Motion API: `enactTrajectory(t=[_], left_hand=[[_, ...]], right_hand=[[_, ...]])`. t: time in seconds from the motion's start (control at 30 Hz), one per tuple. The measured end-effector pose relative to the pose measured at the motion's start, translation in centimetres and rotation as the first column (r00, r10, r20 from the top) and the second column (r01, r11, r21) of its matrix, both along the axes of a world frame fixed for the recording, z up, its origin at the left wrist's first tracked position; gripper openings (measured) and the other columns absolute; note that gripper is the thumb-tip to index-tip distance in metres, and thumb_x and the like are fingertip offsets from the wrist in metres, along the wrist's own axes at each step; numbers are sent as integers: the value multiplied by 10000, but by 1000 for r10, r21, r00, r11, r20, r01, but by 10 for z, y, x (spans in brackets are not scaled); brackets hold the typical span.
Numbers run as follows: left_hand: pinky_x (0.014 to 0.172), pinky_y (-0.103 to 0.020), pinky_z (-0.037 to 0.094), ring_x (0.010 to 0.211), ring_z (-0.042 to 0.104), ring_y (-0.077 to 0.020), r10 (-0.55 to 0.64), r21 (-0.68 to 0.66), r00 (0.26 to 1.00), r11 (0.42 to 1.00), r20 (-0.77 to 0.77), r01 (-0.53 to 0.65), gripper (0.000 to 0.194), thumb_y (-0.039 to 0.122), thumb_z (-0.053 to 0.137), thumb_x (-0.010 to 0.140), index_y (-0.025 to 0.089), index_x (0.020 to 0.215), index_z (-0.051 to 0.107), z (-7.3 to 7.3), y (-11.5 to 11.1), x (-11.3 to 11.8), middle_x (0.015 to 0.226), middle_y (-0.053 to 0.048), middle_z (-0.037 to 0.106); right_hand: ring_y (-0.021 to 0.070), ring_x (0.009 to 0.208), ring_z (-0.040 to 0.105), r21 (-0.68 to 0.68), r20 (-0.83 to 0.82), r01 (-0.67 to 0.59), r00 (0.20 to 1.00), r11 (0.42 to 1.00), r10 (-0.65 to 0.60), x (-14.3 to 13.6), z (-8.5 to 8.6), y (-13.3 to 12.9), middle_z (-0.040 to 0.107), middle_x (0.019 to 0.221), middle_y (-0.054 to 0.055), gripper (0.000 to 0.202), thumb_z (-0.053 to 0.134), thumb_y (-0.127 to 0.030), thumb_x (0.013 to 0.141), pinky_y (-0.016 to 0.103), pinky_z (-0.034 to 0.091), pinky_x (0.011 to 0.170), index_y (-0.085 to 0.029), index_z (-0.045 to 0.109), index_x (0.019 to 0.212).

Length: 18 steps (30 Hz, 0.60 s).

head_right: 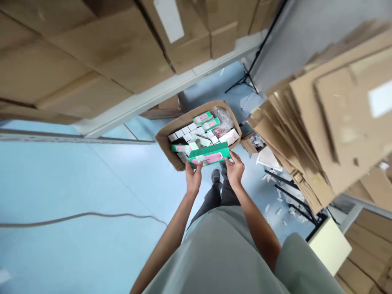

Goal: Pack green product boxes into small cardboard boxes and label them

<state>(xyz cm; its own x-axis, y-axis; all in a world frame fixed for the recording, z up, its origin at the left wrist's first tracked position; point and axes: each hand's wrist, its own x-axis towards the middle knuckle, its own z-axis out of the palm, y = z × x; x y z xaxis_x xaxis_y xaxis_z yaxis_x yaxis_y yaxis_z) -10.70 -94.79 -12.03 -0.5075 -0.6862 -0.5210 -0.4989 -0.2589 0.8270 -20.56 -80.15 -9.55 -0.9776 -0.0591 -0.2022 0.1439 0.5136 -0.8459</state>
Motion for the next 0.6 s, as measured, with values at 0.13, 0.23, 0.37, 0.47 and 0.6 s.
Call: enactTrajectory(t=[0.13, 0.23, 0.37, 0.47, 0.6], left_hand=[[1196, -442, 593, 1357, 716, -319, -176, -33, 973, 984, -150, 173, 627, 678, 687, 1021, 226, 1451, 622, 82, 32, 6, 1440, -153, 736], [1204, -420, 588, 1360, 722, -298, -324, -93, 910, 946, -256, 311, 605, 675, 656, 1040, 235, 1454, 629, 127, 64, -1, 1439, -150, 736], [1199, -408, 594, 1367, 730, -293, -544, -168, 751, 836, -373, 522, 541, 634, 652, 1056, 254, 1441, 643, 177, 123, -15, 1423, -138, 749], [1203, -411, 596, 1393, 722, -289, -684, -239, 589, 715, -430, 656, 516, 630, 612, 1086, 267, 1452, 633, 210, 179, -19, 1452, -136, 742], [1217, -410, 589, 1447, 693, -290, -825, -334, 331, 505, -458, 796, 545, 661, 592, 1096, 281, 1487, 608, 241, 267, -10, 1525, -148, 703]], right_hand=[[282, 1181, 808, -99, -48, 181, 981, 978, -187, 40, 93, 50, 803, 1411, 103, 415, 719, -467, 957, 433, 724, 991, -273, 872, 1291], [286, 1130, 820, -169, -108, 344, 925, 924, -364, 67, 150, 99, 819, 1346, 109, 373, 778, -483, 934, 428, 739, 929, -266, 893, 1216], [294, 1080, 829, -249, -182, 561, 774, 790, -607, 107, 203, 171, 823, 1275, 107, 335, 827, -512, 907, 439, 744, 879, -275, 889, 1134], [305, 1085, 838, -323, -207, 703, 601, 634, -772, 145, 227, 221, 820, 1221, 95, 357, 867, -529, 874, 425, 736, 838, -282, 846, 1132], [310, 1092, 833, -408, -195, 843, 293, 350, -936, 202, 240, 280, 813, 1190, 96, 433, 908, -586, 829, 443, 726, 882, -274, 769, 1095]])
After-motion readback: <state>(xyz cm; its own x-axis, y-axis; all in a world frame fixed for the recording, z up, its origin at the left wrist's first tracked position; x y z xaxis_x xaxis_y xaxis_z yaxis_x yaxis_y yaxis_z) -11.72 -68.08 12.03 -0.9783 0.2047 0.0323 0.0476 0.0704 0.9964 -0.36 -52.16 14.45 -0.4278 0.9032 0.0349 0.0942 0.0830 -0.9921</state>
